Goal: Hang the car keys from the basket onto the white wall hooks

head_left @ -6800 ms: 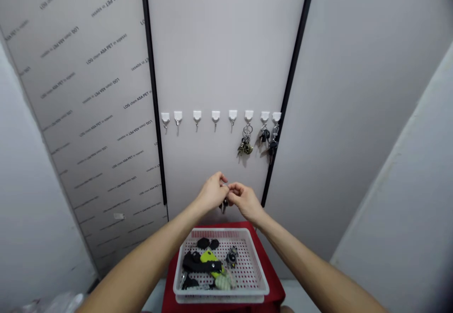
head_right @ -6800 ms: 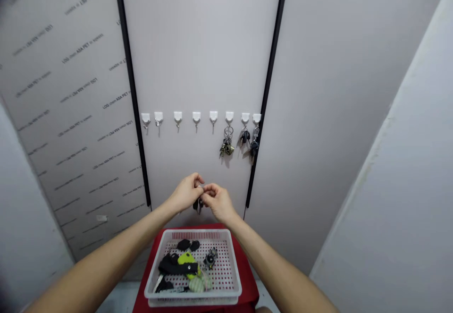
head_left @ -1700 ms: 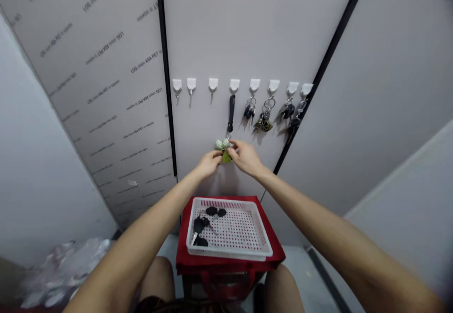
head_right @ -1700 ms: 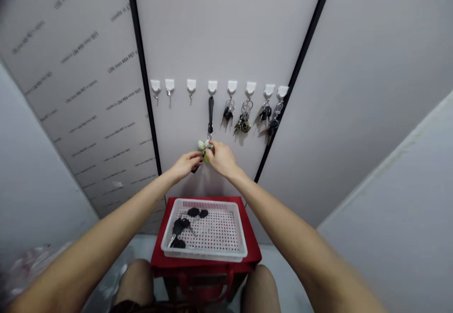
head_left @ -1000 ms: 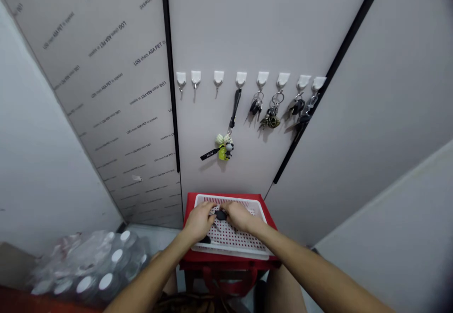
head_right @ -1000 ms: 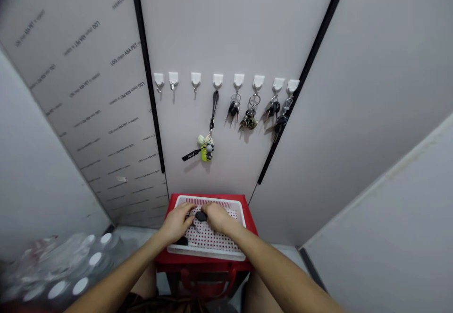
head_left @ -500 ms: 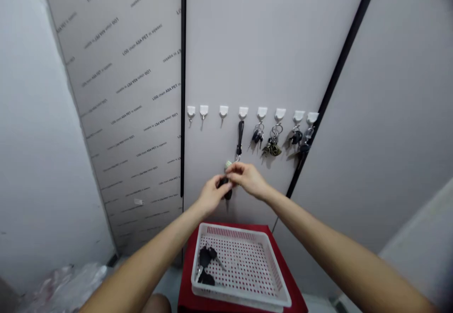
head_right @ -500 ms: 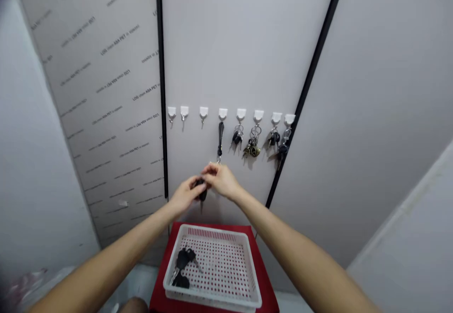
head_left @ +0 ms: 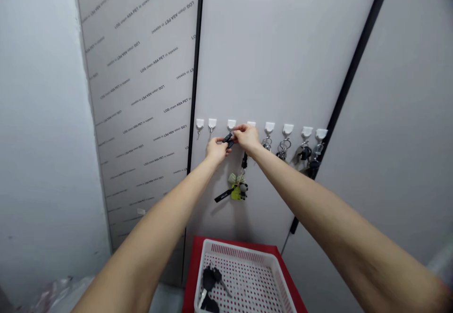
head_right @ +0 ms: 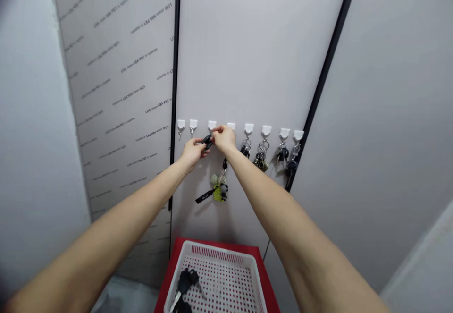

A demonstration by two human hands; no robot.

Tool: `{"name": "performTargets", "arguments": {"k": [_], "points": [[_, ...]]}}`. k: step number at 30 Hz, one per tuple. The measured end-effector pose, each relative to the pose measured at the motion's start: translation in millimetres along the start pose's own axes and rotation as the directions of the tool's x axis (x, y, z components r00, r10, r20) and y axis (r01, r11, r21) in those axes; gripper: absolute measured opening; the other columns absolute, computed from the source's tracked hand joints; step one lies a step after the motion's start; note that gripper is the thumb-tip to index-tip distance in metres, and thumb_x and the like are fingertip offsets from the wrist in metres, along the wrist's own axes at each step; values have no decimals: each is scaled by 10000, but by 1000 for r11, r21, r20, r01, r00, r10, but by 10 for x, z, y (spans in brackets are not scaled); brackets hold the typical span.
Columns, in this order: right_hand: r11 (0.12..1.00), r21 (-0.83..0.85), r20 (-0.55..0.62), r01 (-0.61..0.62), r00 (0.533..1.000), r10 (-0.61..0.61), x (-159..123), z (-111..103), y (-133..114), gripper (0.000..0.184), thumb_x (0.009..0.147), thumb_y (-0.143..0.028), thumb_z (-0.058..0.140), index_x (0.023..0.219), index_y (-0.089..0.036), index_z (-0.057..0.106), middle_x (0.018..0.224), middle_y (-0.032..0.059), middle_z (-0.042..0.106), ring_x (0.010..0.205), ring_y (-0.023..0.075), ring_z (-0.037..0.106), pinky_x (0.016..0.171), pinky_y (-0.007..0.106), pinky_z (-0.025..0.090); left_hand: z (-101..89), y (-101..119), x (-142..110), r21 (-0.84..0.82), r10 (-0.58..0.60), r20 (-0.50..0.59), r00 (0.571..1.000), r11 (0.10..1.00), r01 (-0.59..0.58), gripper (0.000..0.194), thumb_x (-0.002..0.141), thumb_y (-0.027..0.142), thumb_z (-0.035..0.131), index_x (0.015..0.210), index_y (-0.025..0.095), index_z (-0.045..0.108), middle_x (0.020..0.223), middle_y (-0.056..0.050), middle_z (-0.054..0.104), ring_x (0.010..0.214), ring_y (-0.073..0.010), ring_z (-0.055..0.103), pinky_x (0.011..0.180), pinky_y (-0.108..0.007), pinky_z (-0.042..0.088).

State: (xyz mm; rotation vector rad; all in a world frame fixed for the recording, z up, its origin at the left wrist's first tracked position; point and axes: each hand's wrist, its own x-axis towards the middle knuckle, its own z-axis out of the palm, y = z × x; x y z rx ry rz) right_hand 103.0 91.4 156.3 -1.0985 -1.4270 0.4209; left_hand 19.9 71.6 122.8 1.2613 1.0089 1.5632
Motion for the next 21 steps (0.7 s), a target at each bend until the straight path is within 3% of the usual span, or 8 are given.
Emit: {"name": "performTargets", "arguments": {"k": [5,10,14,17,18,19,21], "points": [[980,-197,-12,23,1000,-25,75,79,90,175,606,-83,390,720,-122,516,512,-10,501,449,67,487,496,210,422,-19,-32,50,71,-22,3,1000,997,21,290,624,102,457,912,88,429,593,-9,488,425,-37,465,407,-146,354],[920,-363,10,146,988,-152,-94,-2,131,241,603,-100,392,791,-103,542,629,35,557,590,99,517,629,240,402,-132,-173,-64,120,-67,43,997,991,61,336,614,121,467,945,103,412,637,-17,506,441,-50,479,398,-151,348],[854,-446,22,267,957,-288,-547,-96,341,267,596,-137,415,834,-113,534,839,65,529,649,100,499,676,248,376,-338,-646,-356,244,-98,90,991,967,73,301,630,127,434,930,125,427,771,-39,519,501,-52,496,426,-154,363],[846,-435,250,308,944,-216,-1122,-119,677,236,609,-140,405,804,-121,537,787,47,533,619,92,481,627,231,376,-510,-1205,-772,381,-142,191,971,923,60,260,644,110,396,897,116,456,768,-43,538,561,-71,507,503,-183,396],[853,-422,372,307,917,-145,-1344,-120,808,219,613,-143,404,782,-122,542,747,40,541,609,92,477,608,223,374,-562,-1387,-933,421,-158,229,961,906,48,248,641,96,390,875,116,470,767,-42,546,595,-79,511,551,-199,405],[863,-408,506,298,861,-58,-1568,-118,939,203,614,-146,405,757,-124,547,706,31,547,594,91,474,586,214,371,-608,-1551,-1090,456,-164,265,950,889,26,238,636,82,386,850,120,484,774,-41,552,642,-89,513,608,-215,405],[880,-390,732,272,671,117,-1984,-109,1184,178,607,-163,421,718,-134,557,648,18,554,568,92,473,551,200,362,-680,-1807,-1353,510,-151,323,934,859,-37,232,625,63,383,808,138,504,798,-33,558,733,-103,503,700,-234,385]]}}
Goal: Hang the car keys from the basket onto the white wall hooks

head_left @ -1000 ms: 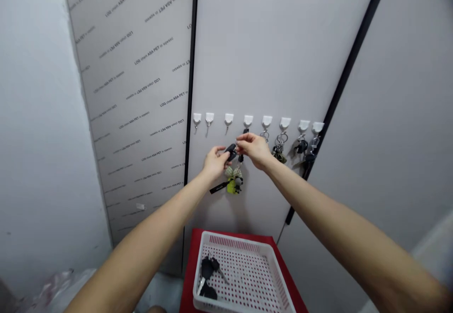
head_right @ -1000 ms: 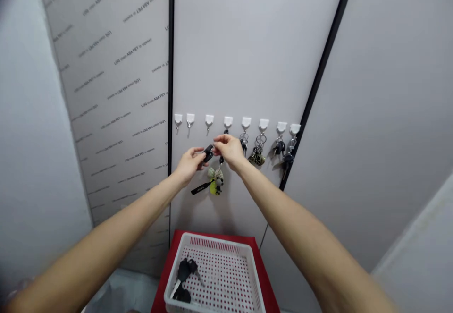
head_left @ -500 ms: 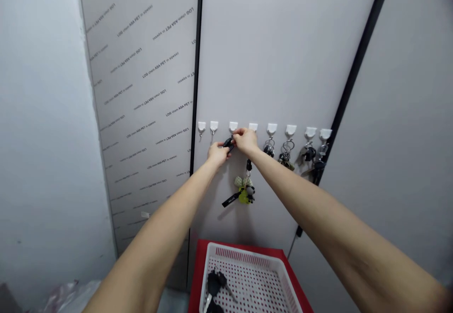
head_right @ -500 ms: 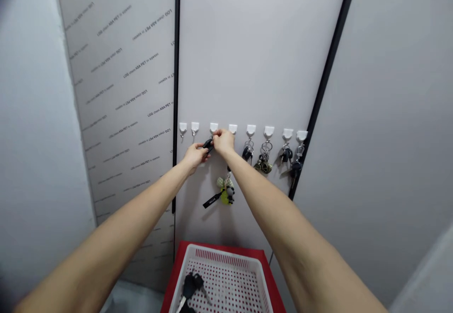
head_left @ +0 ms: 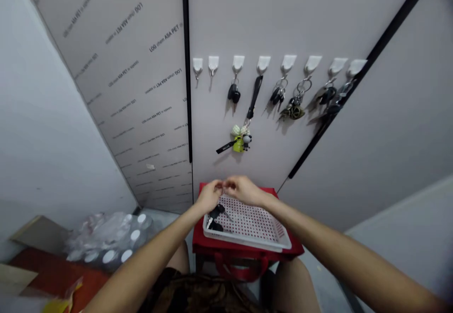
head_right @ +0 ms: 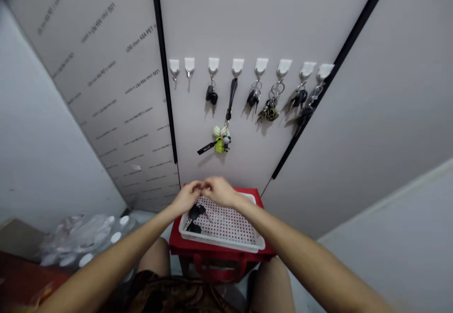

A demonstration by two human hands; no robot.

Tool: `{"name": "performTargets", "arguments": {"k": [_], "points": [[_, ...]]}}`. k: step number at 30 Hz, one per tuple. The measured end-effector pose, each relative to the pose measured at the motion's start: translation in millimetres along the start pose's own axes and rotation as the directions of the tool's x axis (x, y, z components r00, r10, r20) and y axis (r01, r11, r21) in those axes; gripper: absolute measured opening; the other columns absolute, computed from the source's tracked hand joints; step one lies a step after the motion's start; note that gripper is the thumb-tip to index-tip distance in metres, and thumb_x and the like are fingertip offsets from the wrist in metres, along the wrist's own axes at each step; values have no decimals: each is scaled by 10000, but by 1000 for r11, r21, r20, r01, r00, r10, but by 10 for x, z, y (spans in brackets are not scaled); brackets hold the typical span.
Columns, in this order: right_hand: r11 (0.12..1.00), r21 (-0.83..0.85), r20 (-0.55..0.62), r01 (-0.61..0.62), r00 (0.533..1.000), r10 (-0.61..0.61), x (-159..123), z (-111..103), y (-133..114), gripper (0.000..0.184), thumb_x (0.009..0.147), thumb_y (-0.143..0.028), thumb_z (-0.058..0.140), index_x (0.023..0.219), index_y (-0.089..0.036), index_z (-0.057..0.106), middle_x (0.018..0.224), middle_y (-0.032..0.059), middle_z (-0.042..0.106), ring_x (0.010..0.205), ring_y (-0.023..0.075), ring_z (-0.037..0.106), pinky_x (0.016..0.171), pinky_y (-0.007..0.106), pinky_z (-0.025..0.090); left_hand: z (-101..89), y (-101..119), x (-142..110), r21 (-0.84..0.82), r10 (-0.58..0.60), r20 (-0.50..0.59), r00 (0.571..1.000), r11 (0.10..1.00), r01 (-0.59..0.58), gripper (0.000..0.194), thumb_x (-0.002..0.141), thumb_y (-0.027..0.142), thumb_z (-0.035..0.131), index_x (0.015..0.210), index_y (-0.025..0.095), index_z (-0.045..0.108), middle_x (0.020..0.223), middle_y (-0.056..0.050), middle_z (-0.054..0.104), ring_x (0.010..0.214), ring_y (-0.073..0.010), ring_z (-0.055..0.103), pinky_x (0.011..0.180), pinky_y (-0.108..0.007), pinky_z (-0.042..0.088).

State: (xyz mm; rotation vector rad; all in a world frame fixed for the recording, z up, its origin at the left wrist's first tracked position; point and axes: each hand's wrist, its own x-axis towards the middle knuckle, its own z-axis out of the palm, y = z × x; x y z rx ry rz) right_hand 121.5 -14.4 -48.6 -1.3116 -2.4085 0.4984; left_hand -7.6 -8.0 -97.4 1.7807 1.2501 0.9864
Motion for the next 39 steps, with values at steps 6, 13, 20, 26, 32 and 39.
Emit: {"name": "performTargets", "arguments": {"k": [6,13,20,26,32,39], "points": [[986,-153,148,-71,985,94,-283,651,135,372,546,-243,501,907,-155,509,842,67,533,753,160,474,638,234,341,132,-229,-159,-21,16,-66,998,1000,-18,260,639,59,339,839,151,478,813,-29,545,752,-94,501,717,-227,386],[978,-107,93,-181,977,191,-104,781,137,278,585,-177,415,832,-147,538,766,60,539,677,136,475,586,216,329,128,-251,-137,-156,-45,-103,994,987,29,247,638,60,318,820,135,466,786,-36,526,683,-85,509,679,-224,400],[961,103,22,-256,967,255,-38,917,133,161,607,-179,416,658,-132,561,657,34,561,585,102,467,528,188,314,139,-226,-147,-207,-97,-122,988,976,70,243,623,52,324,791,143,474,792,-33,529,699,-94,503,687,-231,389],[912,342,62,-225,974,218,27,750,115,129,601,-202,435,548,-120,519,518,-9,514,486,74,442,465,179,309,85,-194,-187,-333,-104,-105,989,941,63,233,634,127,398,861,137,450,870,-58,530,826,-130,481,761,-250,350],[715,668,58,-208,972,228,232,-72,-137,128,592,-255,452,558,-133,435,375,-67,418,335,42,386,377,171,318,-129,154,-76,-489,129,102,986,870,-63,275,631,204,458,895,132,439,829,-39,538,735,-118,499,670,-231,384],[685,724,-313,76,922,228,804,-1056,-689,36,608,-127,442,631,-143,419,410,-68,451,358,44,439,395,176,392,-740,1049,497,-455,131,-140,981,872,-182,185,674,188,391,849,130,412,600,14,492,408,-31,425,398,-150,312]]}}
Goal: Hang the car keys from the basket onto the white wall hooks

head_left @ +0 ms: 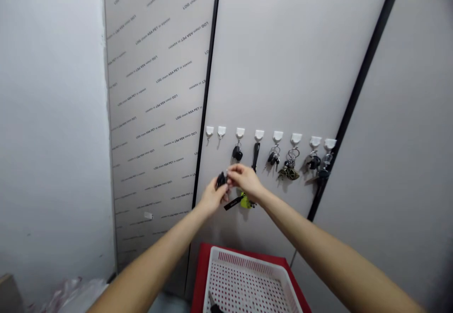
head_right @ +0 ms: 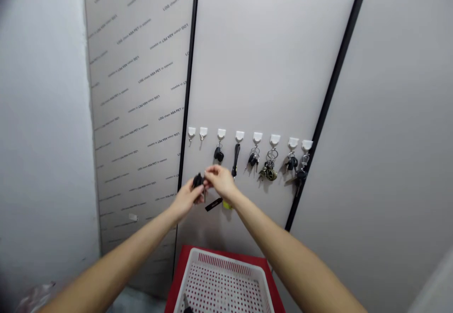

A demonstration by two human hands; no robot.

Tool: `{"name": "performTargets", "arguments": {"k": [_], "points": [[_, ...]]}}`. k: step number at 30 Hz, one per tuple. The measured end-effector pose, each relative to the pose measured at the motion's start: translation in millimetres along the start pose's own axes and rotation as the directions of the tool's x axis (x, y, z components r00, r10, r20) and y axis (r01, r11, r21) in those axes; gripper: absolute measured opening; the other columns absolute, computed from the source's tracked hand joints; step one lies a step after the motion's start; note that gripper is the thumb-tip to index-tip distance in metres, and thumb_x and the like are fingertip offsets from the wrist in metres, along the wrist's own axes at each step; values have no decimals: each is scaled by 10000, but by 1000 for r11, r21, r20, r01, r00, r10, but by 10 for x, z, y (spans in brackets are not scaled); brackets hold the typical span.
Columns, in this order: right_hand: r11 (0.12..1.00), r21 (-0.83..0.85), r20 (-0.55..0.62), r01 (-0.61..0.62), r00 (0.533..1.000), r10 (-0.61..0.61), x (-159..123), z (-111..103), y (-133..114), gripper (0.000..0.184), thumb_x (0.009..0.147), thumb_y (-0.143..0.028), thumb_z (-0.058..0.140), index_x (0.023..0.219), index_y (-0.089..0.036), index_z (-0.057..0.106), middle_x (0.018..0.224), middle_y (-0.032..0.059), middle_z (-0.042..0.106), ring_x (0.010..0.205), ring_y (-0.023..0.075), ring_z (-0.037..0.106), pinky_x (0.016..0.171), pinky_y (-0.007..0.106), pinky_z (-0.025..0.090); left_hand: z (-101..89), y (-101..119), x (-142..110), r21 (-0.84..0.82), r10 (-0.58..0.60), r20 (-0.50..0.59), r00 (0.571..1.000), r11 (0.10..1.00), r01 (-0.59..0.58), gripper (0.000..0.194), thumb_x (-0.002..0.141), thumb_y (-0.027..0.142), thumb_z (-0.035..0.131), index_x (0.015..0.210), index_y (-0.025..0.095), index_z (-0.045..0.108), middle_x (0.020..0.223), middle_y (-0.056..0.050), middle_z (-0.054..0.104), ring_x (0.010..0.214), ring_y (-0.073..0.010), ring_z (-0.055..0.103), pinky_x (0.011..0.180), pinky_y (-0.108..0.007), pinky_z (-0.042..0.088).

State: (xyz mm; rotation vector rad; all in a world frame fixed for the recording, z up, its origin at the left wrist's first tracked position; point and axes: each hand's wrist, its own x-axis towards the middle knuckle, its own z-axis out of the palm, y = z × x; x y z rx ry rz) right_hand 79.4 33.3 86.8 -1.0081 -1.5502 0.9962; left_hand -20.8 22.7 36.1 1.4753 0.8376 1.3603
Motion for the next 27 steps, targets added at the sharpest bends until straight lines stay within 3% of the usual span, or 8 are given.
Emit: {"name": "performTargets", "arguments": {"k": [3,6,12,19,21,23,25,27], "points": [[991,-17,-123,134,983,-135,333,50,-303,93,608,-56,413,643,-141,420,444,-65,453,382,38,457,408,171,412,-77,359,305,13,17,-49,999,1000,-16,174,687,178,371,851,137,413,600,13,488,383,-14,408,377,-133,294],[971,-129,-169,203,960,-223,578,101,-516,116,609,-24,394,617,-130,440,444,-58,448,384,33,455,418,169,420,-150,603,524,97,29,-122,992,995,-17,163,690,178,370,834,136,435,584,15,482,365,-7,393,368,-126,292],[951,-292,-260,104,948,-184,798,160,-610,160,604,5,388,635,-126,473,406,-59,435,376,38,442,434,181,425,-219,770,733,252,6,-178,984,967,40,157,685,153,376,815,130,461,542,22,477,380,-12,404,399,-130,329],[934,-354,-237,54,961,-146,851,124,-477,160,586,-21,417,679,-118,505,444,-28,466,416,75,466,459,224,418,-212,629,676,293,-38,-168,985,952,86,186,686,163,374,849,119,453,544,15,484,379,-26,423,387,-137,315],[908,-408,-233,93,951,-202,771,93,-441,196,578,-40,429,733,-125,514,545,-9,505,502,81,486,545,237,415,-212,544,627,294,-63,-164,984,949,110,241,686,176,374,917,122,420,580,7,496,385,-34,437,376,-141,305],[823,-536,-205,189,916,-344,605,71,-342,227,575,-74,441,778,-138,519,664,8,528,601,86,486,635,243,388,-216,401,547,291,-107,-162,981,945,151,302,684,183,377,981,127,378,619,-3,509,398,-39,449,377,-146,303],[702,-652,-97,285,888,-450,350,64,-136,232,582,-109,438,796,-145,521,747,17,530,639,85,471,659,234,365,-217,171,415,309,-140,-138,981,934,176,334,673,173,391,1004,132,367,639,-6,519,418,-42,459,399,-150,315],[669,-665,96,332,927,-364,22,72,176,210,587,-126,430,774,-138,526,722,11,537,599,76,462,609,209,362,-204,-148,209,347,-153,-75,985,922,169,337,653,135,403,989,135,391,633,1,527,446,-46,466,431,-154,333]]}}
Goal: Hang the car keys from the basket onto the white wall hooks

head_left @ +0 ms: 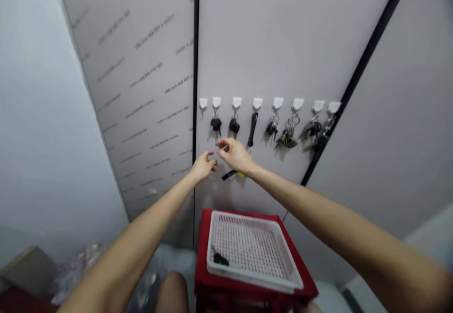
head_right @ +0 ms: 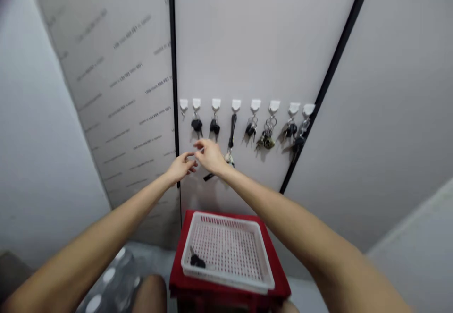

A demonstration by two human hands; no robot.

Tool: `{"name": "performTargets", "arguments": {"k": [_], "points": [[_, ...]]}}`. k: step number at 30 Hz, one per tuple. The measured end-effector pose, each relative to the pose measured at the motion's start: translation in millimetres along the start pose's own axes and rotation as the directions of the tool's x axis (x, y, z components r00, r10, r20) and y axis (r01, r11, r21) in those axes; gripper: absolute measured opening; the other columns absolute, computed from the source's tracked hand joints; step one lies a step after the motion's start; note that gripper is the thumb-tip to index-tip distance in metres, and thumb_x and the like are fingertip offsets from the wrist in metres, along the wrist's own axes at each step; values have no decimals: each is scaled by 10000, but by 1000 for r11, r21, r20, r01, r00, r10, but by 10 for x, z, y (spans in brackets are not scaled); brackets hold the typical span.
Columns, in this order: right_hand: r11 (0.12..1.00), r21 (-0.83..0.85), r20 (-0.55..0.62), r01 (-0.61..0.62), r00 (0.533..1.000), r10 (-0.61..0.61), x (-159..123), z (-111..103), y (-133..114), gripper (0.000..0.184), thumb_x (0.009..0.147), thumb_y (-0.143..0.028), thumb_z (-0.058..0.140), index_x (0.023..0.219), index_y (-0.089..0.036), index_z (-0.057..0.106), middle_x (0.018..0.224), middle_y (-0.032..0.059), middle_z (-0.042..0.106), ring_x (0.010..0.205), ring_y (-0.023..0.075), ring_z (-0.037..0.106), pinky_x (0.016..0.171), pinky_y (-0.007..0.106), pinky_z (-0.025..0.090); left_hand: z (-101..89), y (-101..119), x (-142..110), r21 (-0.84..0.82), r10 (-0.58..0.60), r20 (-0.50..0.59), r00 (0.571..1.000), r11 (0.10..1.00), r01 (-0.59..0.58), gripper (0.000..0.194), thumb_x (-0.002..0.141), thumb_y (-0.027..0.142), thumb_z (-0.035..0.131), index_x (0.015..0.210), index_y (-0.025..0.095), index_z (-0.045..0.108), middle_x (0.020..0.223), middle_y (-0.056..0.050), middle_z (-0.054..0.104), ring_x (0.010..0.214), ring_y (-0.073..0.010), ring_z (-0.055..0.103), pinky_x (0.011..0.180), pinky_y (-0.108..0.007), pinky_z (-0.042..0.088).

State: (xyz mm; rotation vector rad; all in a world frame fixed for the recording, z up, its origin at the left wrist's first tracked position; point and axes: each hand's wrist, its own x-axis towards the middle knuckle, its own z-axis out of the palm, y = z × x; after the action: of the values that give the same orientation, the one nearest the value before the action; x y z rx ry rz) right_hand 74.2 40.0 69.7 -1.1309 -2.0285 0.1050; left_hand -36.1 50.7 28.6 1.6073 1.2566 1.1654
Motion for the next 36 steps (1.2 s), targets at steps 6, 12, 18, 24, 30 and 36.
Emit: {"name": "performTargets", "arguments": {"k": [6,12,18,24,30,36], "points": [[956,53,588,-288,783,203,-1291,479,353,161,579,-157,444,702,-113,538,547,-19,515,474,53,421,470,163,325,452,-972,-704,94,-41,300,953,996,13,266,616,65,388,857,124,484,625,3,546,533,-70,481,526,-181,381],[950,-157,735,-269,611,294,-1756,769,430,248,516,-306,519,709,-161,578,584,-9,547,534,96,466,470,178,318,578,-1116,-915,50,-120,253,960,993,111,248,641,81,340,842,135,476,656,-1,543,562,-67,499,568,-187,394],[951,-216,725,-222,615,308,-1748,888,454,167,467,-248,532,610,-166,560,508,-22,504,475,84,422,417,173,276,556,-1124,-899,82,-117,255,960,992,99,241,635,94,351,830,135,487,652,-3,550,577,-77,503,577,-199,398],[867,19,628,-498,681,377,-1567,658,577,75,562,-150,416,535,-128,482,441,-45,425,415,46,365,408,155,277,557,-1032,-935,72,22,395,918,996,-55,396,557,23,378,926,132,472,898,-59,547,812,-115,490,731,-226,366],[772,275,532,-573,759,374,-1314,442,470,65,572,-170,450,597,-118,482,484,-45,435,427,38,352,446,167,296,479,-806,-886,189,119,347,930,963,-194,310,592,125,431,893,149,503,828,-36,568,745,-138,501,682,-238,375],[626,494,601,-603,757,256,-1149,339,383,128,553,-158,483,673,-124,459,534,-48,442,457,30,373,466,165,318,330,-670,-830,172,181,185,966,962,-213,232,584,138,462,812,142,509,766,-25,558,705,-118,487,645,-214,375]]}}
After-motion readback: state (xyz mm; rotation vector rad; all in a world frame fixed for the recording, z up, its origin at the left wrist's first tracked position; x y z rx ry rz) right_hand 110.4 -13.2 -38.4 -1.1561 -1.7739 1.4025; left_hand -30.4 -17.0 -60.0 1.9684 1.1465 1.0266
